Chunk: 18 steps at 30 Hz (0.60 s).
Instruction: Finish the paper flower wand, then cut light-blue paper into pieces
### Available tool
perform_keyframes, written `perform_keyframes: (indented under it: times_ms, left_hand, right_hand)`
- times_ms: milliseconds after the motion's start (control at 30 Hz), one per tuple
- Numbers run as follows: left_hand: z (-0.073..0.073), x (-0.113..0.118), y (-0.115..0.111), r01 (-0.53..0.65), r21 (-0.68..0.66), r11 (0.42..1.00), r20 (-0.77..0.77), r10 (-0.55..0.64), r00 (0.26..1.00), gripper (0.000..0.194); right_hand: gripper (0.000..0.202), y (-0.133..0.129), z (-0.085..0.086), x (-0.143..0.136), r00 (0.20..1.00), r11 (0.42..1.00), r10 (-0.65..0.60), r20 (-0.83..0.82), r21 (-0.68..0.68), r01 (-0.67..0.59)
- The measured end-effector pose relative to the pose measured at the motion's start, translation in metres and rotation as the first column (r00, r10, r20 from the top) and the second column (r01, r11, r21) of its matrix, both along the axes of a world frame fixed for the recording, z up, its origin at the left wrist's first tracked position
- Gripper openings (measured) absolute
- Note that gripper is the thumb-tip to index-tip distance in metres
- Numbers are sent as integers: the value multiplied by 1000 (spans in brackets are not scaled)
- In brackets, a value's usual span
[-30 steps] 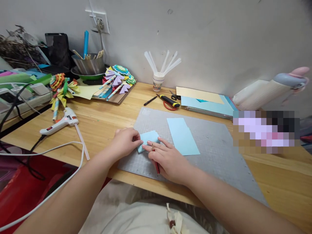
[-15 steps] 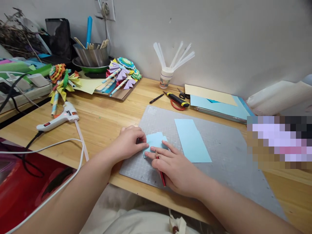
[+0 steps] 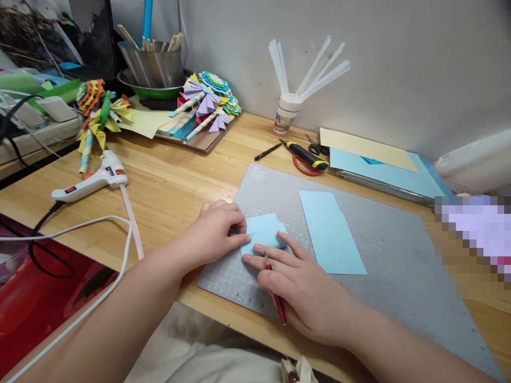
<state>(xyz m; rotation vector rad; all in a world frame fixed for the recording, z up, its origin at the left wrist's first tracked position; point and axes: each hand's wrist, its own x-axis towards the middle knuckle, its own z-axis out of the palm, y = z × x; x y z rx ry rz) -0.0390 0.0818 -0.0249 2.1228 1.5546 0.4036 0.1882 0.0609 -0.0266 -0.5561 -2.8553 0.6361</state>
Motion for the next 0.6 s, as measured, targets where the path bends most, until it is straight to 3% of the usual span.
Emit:
perform_keyframes:
  times_ms: [400, 500, 600]
  left_hand:
    - [0, -2, 3, 37, 30, 999, -9, -37, 999, 16]
    - [-2, -4, 4, 45, 43, 998, 35, -47, 998, 14]
    - [-3, -6, 3, -18, -5, 1000, 125, 19, 992, 8]
  right_hand:
    - [37, 1, -1, 0, 1000, 1000, -1, -8, -11, 0]
    - [37, 1, -1, -1, 1000, 1000, 1, 4, -7, -1]
    - [33, 1, 0, 0, 1000, 1000, 5, 21, -17, -5]
